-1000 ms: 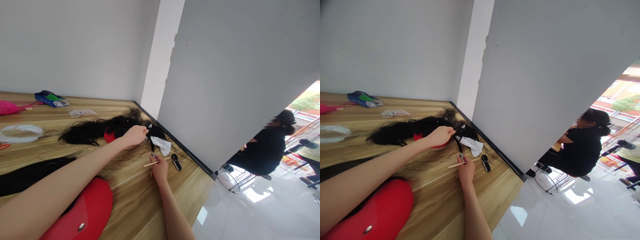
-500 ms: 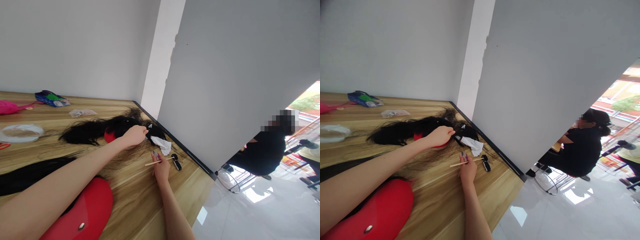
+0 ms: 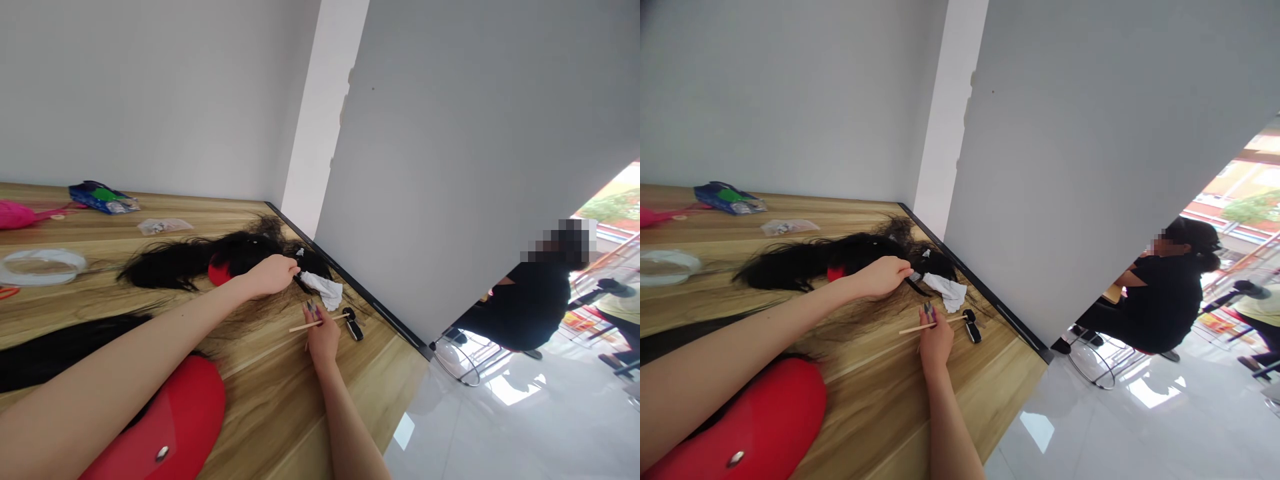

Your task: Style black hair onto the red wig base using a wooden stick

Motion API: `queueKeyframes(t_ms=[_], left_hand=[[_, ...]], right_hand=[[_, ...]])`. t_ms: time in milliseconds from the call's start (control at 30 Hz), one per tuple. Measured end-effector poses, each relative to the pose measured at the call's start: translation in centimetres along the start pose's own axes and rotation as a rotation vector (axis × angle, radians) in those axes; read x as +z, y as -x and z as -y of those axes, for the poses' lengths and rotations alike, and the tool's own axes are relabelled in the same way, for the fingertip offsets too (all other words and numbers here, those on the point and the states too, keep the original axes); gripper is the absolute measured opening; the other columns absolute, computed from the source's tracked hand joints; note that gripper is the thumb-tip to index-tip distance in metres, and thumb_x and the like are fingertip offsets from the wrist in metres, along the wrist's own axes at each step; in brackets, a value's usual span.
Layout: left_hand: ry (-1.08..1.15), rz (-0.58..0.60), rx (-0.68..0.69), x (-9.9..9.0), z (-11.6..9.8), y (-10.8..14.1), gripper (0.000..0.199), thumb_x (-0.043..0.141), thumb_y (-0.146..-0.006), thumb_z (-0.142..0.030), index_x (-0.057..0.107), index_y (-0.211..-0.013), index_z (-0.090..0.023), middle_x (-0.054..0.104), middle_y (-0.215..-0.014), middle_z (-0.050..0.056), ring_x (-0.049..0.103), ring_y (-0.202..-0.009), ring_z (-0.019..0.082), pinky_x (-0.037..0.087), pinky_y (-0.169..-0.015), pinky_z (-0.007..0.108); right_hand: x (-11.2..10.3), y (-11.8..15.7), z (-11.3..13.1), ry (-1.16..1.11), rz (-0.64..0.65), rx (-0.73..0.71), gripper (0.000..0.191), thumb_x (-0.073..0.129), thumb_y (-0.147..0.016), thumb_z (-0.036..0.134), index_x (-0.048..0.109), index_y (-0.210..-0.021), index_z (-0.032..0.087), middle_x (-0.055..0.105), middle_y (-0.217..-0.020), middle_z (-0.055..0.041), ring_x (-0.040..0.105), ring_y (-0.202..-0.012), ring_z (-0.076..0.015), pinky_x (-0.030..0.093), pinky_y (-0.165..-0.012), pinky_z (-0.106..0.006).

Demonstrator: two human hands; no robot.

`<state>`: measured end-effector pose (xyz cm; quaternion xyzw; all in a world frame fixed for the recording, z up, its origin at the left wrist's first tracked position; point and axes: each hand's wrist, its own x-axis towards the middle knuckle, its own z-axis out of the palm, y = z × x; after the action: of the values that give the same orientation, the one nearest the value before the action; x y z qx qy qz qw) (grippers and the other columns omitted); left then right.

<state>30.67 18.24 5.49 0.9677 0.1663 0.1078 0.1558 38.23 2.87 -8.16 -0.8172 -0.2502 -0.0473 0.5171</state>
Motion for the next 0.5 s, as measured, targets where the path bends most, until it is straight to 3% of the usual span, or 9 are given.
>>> queueKeyframes(t_ms=[500], left_hand=[[-0.033,0.041,0.070,-0.25,-0.57,0.37,0.029,0.055,-0.092,-0.034,0.058,-0.115,-0.016,0.061,-0.115,0.009,0.062,-0.097,0.020,0.054,-0.083,0.041]], right_hand=[[0.29,-0.08,-0.36,-0.006,-0.003,-0.011,0.046,0.059,-0.081,0.051,0.073,-0.106,0.015,0.076,-0.095,-0.0123,0.070,-0.088,-0.0280,0.051,-0.081,-0.033]])
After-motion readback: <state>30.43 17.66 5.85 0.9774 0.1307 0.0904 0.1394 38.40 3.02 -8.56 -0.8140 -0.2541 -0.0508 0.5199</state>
